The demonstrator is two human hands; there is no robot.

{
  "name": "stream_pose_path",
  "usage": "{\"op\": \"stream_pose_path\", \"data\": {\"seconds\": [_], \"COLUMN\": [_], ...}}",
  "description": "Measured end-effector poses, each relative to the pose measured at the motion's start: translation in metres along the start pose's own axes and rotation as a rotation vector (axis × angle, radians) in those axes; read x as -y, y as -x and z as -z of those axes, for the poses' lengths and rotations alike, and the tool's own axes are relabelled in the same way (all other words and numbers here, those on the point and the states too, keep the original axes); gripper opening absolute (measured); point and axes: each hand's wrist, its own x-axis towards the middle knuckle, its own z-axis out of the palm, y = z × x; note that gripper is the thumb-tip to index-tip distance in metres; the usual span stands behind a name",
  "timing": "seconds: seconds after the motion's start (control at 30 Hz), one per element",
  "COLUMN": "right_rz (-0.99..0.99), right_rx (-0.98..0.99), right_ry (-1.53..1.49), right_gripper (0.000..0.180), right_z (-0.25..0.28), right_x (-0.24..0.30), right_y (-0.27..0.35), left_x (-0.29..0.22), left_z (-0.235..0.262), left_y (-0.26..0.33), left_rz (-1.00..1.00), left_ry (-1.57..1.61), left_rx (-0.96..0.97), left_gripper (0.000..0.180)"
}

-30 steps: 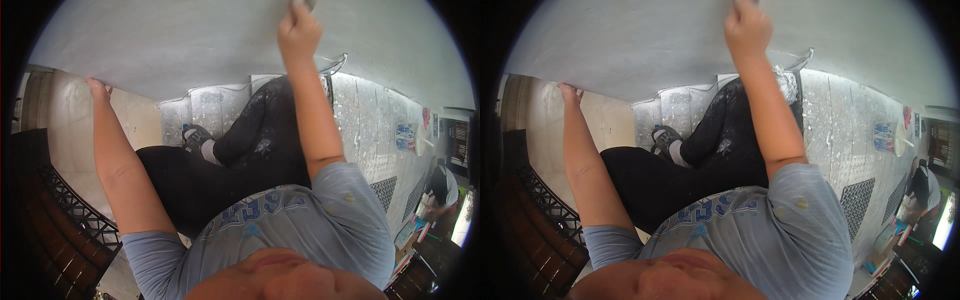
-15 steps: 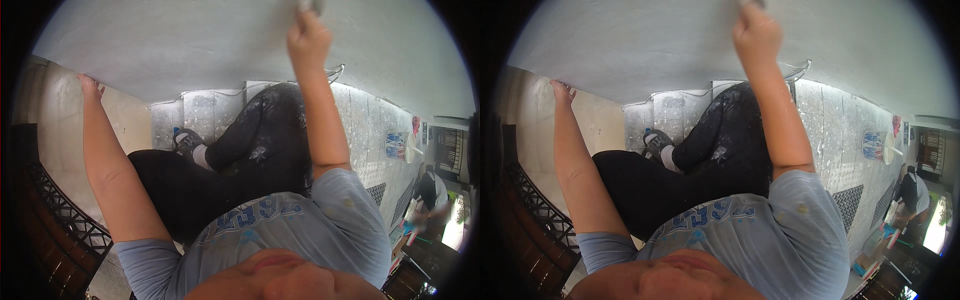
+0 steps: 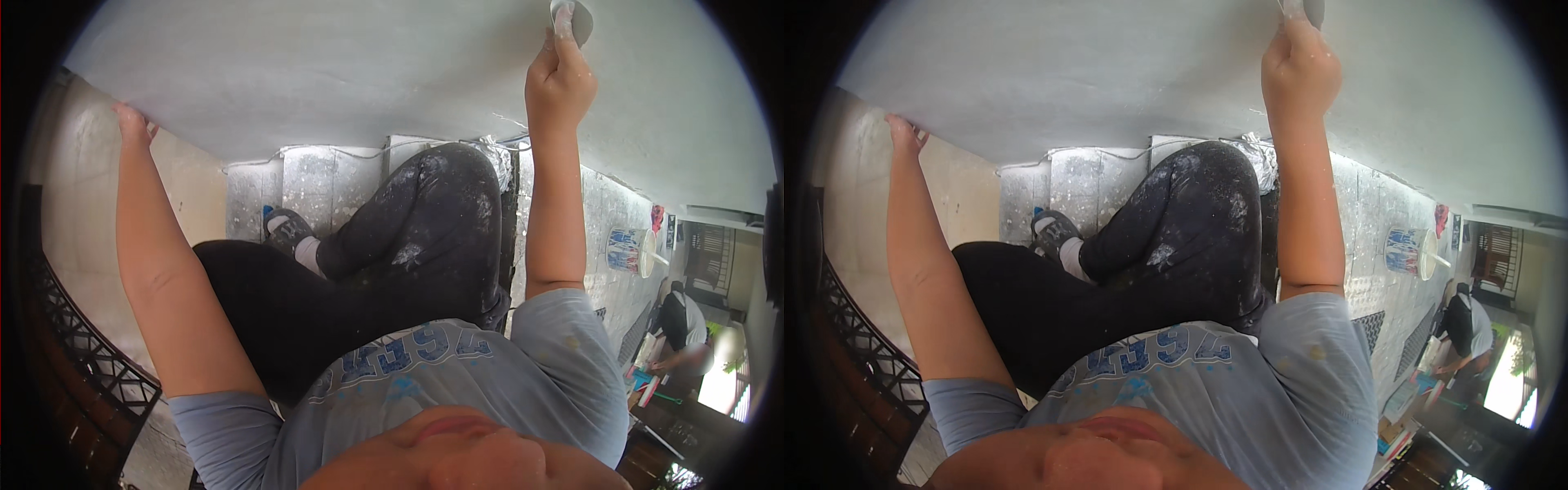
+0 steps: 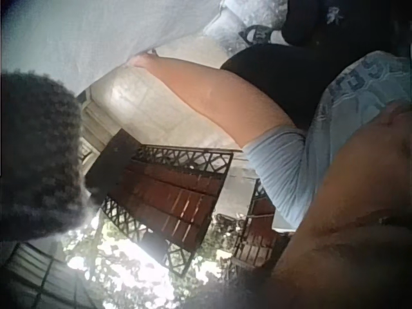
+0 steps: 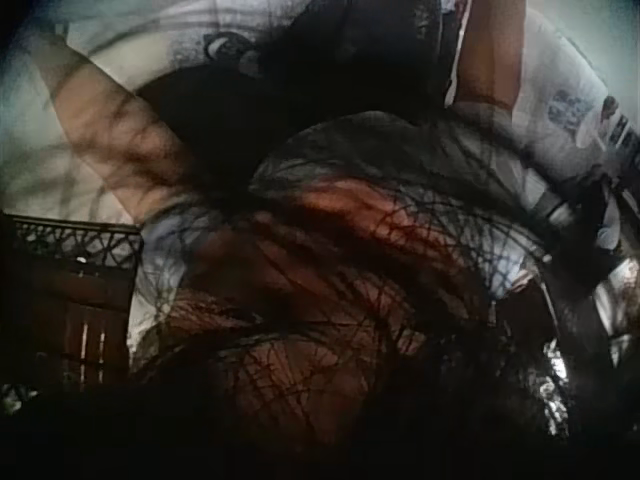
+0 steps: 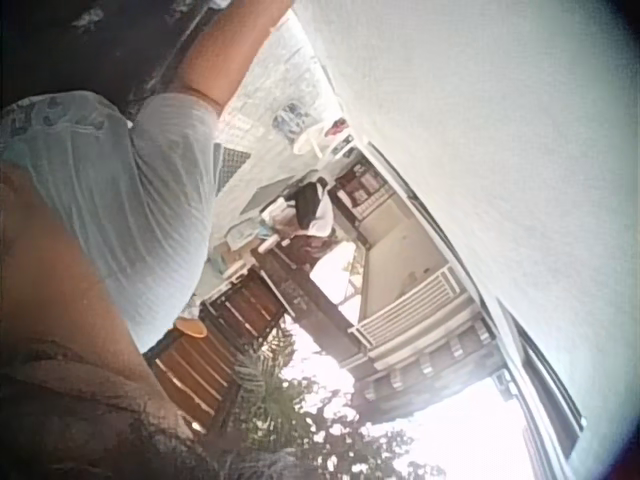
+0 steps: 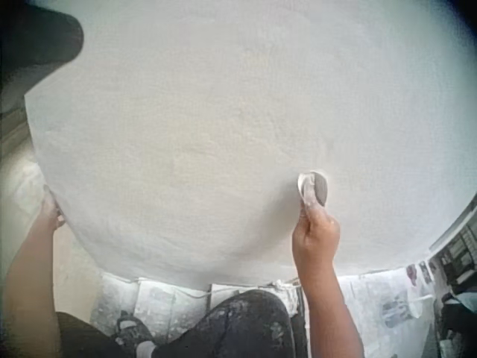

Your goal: Applying and smoothing putty on a wall surface using a putty knife.

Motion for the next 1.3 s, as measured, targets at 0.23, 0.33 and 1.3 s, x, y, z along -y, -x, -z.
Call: {"op": "stream_pose_path", "data": {"seconds": [0.23, 0.33, 1.3], "right_rz": [0.120, 0.130, 0.067], "right_rx": [0.342, 0.311, 0.478], "right_ry": [0.312, 0.260, 0.210], "right_gripper": [0.046, 0.045, 0.049], "right_z": [-0.010, -0.015, -0.018], "right_x": [-0.019, 0.001, 0.039], "right_y": [0.028, 0.031, 0.013], "left_x": [0.002, 0.002, -0.003], "left_z": [0.003, 0.005, 0.015], "left_y": [-0.011, -0.008, -0.014], "left_rz": [-0.003, 0.007, -0.021], "left_ry": [0.046, 0.031, 0.057], "left_rx": [-0.001, -0.007, 0.074], "left_gripper": [0.072, 0.070, 0.071]}}
